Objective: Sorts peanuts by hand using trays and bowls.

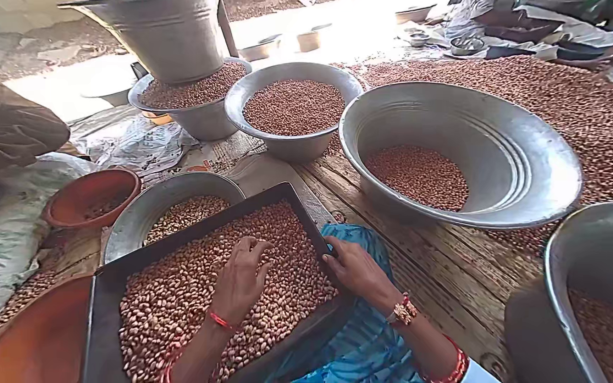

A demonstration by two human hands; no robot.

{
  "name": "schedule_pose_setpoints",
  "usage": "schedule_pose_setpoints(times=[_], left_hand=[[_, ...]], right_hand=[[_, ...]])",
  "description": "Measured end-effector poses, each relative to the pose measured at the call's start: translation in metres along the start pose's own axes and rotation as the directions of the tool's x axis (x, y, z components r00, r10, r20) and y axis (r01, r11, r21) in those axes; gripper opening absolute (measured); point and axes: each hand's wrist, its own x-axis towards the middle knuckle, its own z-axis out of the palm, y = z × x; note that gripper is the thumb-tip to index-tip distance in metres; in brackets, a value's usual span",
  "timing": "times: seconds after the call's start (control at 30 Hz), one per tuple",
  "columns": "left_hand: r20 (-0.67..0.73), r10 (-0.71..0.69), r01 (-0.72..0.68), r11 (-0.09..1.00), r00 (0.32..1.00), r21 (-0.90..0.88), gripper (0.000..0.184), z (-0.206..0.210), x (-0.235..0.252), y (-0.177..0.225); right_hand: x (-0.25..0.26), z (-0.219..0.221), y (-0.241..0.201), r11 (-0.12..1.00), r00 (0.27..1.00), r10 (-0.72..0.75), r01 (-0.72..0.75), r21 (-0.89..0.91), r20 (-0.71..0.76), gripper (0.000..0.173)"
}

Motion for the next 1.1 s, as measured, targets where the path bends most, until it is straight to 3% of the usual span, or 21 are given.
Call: schedule_pose_setpoints(times=[0.1, 0.2, 0.27, 0.33, 0.4, 0.5, 0.57, 0.63, 0.7, 0.77, 0.93, 1.03, 1.1], left_hand=[[0.096, 0.127, -0.119, 0.989, 0.987, -0.087, 0.015, 0.015, -0.008, 0.027], [0.238, 0.144, -0.152, 0.988, 0.960, 0.017, 0.019, 0.028, -0.006, 0.048], [0.255, 0.157, -0.185, 0.979, 0.954, 0.091, 0.017, 0.037, -0.004, 0.055], [0.217, 0.199, -0.229, 0.965, 0.956, 0.125, 0.015, 0.043, -0.005, 0.057], [0.187, 0.224, -0.252, 0.956, 0.957, 0.147, 0.014, 0.048, -0.009, 0.058], [0.312, 0.165, -0.204, 0.974, 0.936, 0.099, 0.019, 0.044, -0.010, 0.061], [0.349, 0.106, -0.095, 0.994, 0.931, -0.049, 0.023, 0.036, -0.005, 0.052], [0.235, 0.025, 0.034, 0.969, 0.972, -0.243, 0.022, 0.027, 0.003, 0.032], [0.110, -0.068, 0.100, 0.943, 0.992, -0.318, 0.024, 0.017, 0.010, 0.016], [0.098, -0.079, 0.105, 0.950, 0.992, -0.295, 0.024, 0.010, 0.013, 0.011], [0.211, 0.092, -0.062, 0.987, 0.973, -0.145, 0.019, 0.026, 0.009, 0.028], [0.344, 0.068, -0.075, 0.997, 0.937, 0.006, 0.024, 0.033, 0.009, 0.042], [0.349, 0.076, -0.100, 0.994, 0.934, 0.051, 0.024, 0.039, 0.007, 0.045]], right_hand=[[-0.007, 0.001, -0.010, 0.986, 0.991, -0.052, 0.032, -0.161, -0.122, 0.043], [-0.016, 0.008, -0.011, 0.946, 0.938, -0.243, 0.173, -0.275, -0.249, 0.021], [-0.024, 0.009, -0.013, 0.919, 0.935, -0.316, 0.260, -0.295, -0.161, 0.014], [-0.028, 0.008, -0.018, 0.903, 0.959, -0.276, 0.280, -0.326, 0.060, 0.017], [-0.026, 0.011, -0.020, 0.867, 0.951, -0.246, 0.302, -0.396, 0.188, 0.016], [-0.021, 0.018, -0.022, 0.817, 0.942, -0.248, 0.330, -0.473, 0.228, 0.014], [-0.018, 0.020, -0.024, 0.799, 0.936, -0.258, 0.346, -0.491, 0.239, 0.015], [-0.017, 0.022, -0.023, 0.794, 0.935, -0.264, 0.350, -0.497, 0.237, 0.015], [-0.015, 0.026, -0.022, 0.783, 0.937, -0.255, 0.344, -0.518, 0.237, 0.016], [-0.015, 0.027, -0.026, 0.781, 0.941, -0.225, 0.329, -0.531, 0.252, 0.017], [-0.014, 0.026, -0.027, 0.778, 0.939, -0.225, 0.334, -0.532, 0.260, 0.018], [-0.015, 0.025, -0.026, 0.779, 0.937, -0.214, 0.334, -0.531, 0.276, 0.020], [-0.015, 0.023, -0.026, 0.780, 0.930, -0.217, 0.347, -0.521, 0.295, 0.022]])
